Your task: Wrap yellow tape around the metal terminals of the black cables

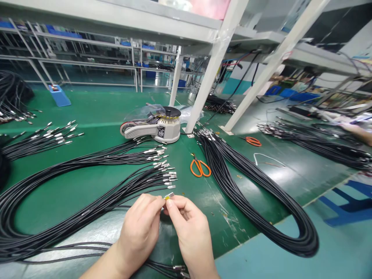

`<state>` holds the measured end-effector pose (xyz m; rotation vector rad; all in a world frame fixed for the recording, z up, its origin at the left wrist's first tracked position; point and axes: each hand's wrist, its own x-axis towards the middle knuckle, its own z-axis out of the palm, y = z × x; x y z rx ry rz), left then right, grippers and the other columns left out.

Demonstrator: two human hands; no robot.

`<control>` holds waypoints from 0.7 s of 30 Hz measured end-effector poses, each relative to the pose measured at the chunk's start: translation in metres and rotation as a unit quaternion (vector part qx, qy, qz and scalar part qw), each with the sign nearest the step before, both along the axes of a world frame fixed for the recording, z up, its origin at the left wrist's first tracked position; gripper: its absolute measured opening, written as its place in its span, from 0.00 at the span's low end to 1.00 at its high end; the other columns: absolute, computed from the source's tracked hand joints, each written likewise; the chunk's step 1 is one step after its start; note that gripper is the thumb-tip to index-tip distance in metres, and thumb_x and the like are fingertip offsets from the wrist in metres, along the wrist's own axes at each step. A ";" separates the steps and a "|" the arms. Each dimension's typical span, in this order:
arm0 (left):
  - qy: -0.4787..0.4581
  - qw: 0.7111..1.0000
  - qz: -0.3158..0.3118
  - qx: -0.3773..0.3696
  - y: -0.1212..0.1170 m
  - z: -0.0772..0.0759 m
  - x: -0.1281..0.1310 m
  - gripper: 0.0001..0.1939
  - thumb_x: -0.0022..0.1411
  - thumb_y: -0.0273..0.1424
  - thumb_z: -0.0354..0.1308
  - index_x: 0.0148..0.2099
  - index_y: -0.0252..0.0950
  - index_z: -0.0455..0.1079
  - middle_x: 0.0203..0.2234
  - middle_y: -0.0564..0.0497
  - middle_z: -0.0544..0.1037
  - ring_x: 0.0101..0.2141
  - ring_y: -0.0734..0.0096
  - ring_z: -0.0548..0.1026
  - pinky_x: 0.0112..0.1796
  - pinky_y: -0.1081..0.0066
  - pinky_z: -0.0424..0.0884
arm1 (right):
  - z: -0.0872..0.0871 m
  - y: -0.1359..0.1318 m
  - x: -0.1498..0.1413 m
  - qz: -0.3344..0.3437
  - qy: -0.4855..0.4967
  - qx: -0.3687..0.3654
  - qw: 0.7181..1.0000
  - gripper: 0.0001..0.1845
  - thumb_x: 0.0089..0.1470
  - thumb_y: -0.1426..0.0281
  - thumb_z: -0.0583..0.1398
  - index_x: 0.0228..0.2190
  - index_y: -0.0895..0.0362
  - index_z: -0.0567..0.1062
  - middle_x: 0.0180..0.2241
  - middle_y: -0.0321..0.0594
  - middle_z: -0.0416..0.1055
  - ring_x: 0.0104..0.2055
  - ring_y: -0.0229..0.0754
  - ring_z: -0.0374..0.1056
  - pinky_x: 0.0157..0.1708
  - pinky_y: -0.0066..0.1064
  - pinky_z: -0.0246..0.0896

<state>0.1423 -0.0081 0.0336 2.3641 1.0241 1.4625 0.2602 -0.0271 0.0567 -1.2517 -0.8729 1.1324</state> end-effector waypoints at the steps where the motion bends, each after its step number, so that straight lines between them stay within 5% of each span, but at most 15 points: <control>1: 0.001 1.000 0.001 0.000 0.000 0.000 0.000 0.14 0.59 0.15 0.49 0.44 0.34 0.64 0.30 0.50 0.72 0.32 0.75 0.69 0.34 0.74 0.68 | 0.000 0.000 0.000 -0.002 0.001 -0.001 1.000 0.07 0.45 0.67 0.63 0.22 0.59 0.75 0.28 0.39 0.73 0.30 0.38 0.68 0.33 0.28 0.66; 21: 0.022 1.000 0.022 0.004 0.002 -0.002 0.002 0.23 0.59 0.15 0.46 0.54 0.38 0.62 0.30 0.49 0.71 0.31 0.72 0.69 0.32 0.73 0.68 | -0.003 -0.003 0.000 0.019 -0.038 -0.014 0.999 0.14 0.52 0.60 0.57 0.27 0.59 0.73 0.28 0.41 0.74 0.32 0.41 0.68 0.34 0.30 0.65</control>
